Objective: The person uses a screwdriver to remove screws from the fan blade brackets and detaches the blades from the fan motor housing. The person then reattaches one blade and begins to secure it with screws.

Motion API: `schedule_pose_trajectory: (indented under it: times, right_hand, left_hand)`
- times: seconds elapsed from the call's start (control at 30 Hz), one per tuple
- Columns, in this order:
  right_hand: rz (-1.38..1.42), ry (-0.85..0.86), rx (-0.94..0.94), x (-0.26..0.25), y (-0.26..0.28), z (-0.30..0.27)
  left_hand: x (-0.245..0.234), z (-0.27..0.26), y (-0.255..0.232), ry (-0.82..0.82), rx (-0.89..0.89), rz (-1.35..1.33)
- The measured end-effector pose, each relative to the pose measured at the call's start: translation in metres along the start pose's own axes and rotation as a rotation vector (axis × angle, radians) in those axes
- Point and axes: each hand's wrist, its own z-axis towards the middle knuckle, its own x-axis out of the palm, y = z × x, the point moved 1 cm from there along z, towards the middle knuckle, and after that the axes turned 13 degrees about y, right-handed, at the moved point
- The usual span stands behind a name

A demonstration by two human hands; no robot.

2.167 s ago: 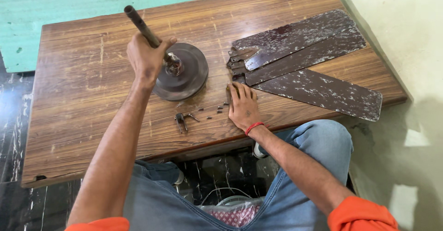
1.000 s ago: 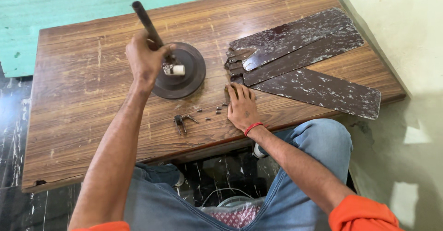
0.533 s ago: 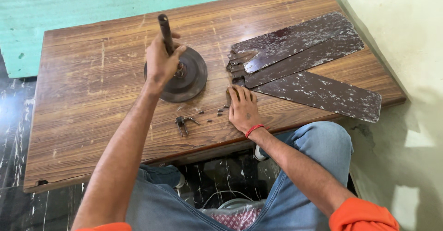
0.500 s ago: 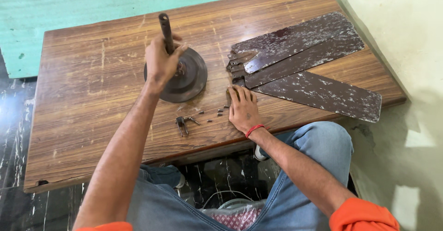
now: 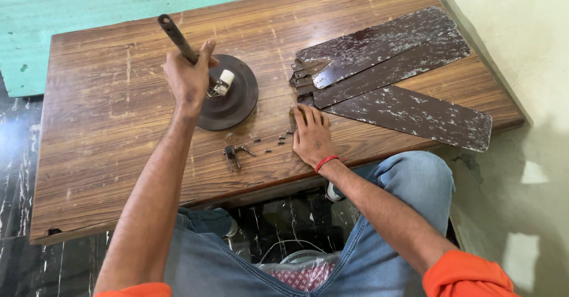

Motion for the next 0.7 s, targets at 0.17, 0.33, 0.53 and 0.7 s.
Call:
schedule_pose_trajectory:
  times: [0.17, 0.33, 0.53, 0.7]
  right_hand:
    - [0.0, -0.004, -0.001, 0.001, -0.001, 0.001]
    - [0.022, -0.011, -0.01, 0.004, -0.002, 0.001]
    - [0.001, -0.004, -0.027, 0.004, -0.002, 0.001]
    - [0.02, 0.0, -0.005, 0.002, 0.0, 0.002]
  left_hand:
    - [0.001, -0.007, 0.0, -0.006, 0.048, -0.047]
    - [0.008, -0.023, -0.009, -0.004, 0.075, -0.007]
    - [0.013, -0.034, -0.009, 0.049, -0.07, 0.008]
    - [0.021, -0.053, 0.017, 0.003, 0.171, 0.21]
